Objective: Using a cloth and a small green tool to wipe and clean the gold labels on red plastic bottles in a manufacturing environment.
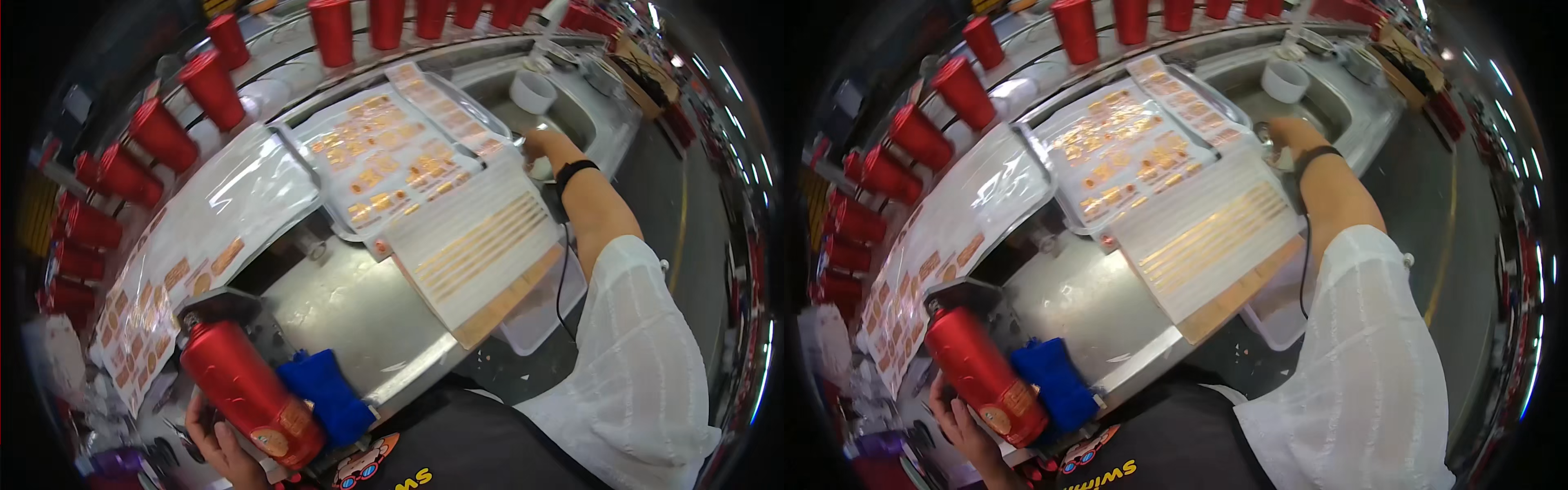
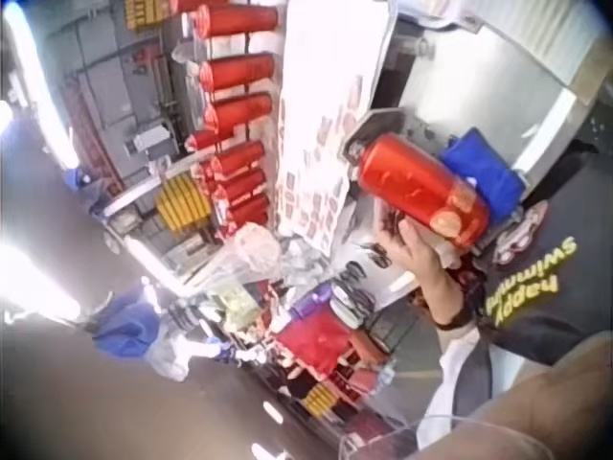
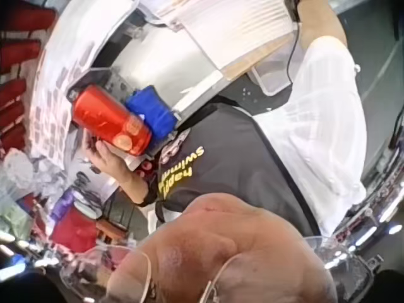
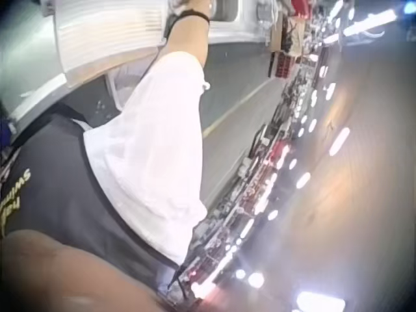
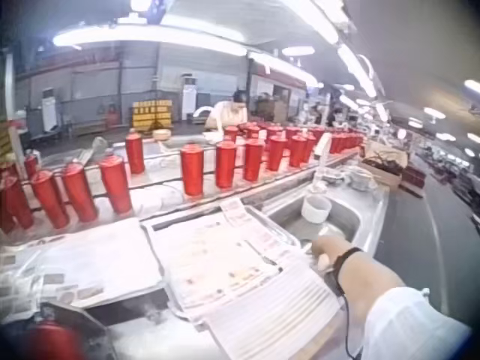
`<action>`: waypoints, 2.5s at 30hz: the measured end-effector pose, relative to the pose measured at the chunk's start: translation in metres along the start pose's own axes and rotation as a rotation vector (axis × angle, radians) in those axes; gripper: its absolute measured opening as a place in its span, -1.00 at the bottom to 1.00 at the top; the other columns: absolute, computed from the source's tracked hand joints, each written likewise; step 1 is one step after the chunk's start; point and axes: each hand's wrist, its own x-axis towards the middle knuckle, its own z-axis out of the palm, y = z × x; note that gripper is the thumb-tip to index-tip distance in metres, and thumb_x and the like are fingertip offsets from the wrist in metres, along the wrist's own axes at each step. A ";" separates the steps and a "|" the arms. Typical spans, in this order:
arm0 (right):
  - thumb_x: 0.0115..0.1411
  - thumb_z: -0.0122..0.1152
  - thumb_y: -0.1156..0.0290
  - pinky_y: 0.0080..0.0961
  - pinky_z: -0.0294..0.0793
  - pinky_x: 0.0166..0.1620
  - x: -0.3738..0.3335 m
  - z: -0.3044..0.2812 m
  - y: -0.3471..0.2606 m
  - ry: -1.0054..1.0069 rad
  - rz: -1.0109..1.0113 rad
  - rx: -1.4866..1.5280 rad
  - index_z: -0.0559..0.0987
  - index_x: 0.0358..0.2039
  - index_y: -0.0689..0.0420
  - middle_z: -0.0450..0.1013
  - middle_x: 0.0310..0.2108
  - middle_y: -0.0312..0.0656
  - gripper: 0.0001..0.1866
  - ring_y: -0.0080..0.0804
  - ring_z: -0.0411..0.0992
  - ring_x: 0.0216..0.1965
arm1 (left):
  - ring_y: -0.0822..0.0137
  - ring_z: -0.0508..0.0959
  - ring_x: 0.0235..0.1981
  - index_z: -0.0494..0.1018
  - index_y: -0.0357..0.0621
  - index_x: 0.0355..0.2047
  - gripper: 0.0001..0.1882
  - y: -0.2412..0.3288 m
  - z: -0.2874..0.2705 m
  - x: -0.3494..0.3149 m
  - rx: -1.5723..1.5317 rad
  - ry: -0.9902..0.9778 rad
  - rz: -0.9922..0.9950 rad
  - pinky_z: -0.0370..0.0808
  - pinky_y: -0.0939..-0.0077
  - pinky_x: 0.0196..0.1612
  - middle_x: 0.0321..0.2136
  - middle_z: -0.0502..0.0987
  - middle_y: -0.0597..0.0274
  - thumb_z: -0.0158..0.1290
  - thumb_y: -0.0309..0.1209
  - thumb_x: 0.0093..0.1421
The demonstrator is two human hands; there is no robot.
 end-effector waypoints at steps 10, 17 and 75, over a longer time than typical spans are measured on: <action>-0.25 0.53 0.14 -0.24 0.49 -0.03 0.044 -0.019 0.034 0.056 -0.179 -0.277 0.64 -0.16 0.09 0.55 -0.12 -0.05 -0.42 -0.10 0.49 -0.04 | 0.32 0.42 0.00 0.19 -0.34 0.15 -0.45 -0.007 0.051 0.009 -0.182 0.038 -0.104 0.35 0.45 0.06 -0.01 0.40 0.03 -0.01 -0.24 0.27; -0.13 0.38 0.15 -0.22 0.51 -0.18 -0.007 -0.072 -0.024 0.152 0.003 0.127 0.66 -0.34 0.16 0.57 -0.29 0.03 -0.61 -0.05 0.55 -0.25 | 0.39 0.42 -0.09 0.16 -0.34 0.15 -0.44 -0.009 0.044 -0.002 -0.257 0.051 -0.129 0.36 0.52 0.01 -0.05 0.39 0.08 0.00 -0.25 0.27; 0.13 0.27 0.41 -0.48 0.44 -0.19 -0.288 -0.143 -0.434 0.603 -1.433 0.853 0.49 -0.42 0.21 0.42 -0.15 -0.14 -0.84 -0.35 0.42 -0.15 | 0.18 0.20 0.19 -0.17 -0.27 0.30 -0.12 -0.007 0.069 0.018 -0.496 -0.032 -0.009 0.23 0.27 0.23 0.18 0.09 -0.06 0.13 -0.35 0.12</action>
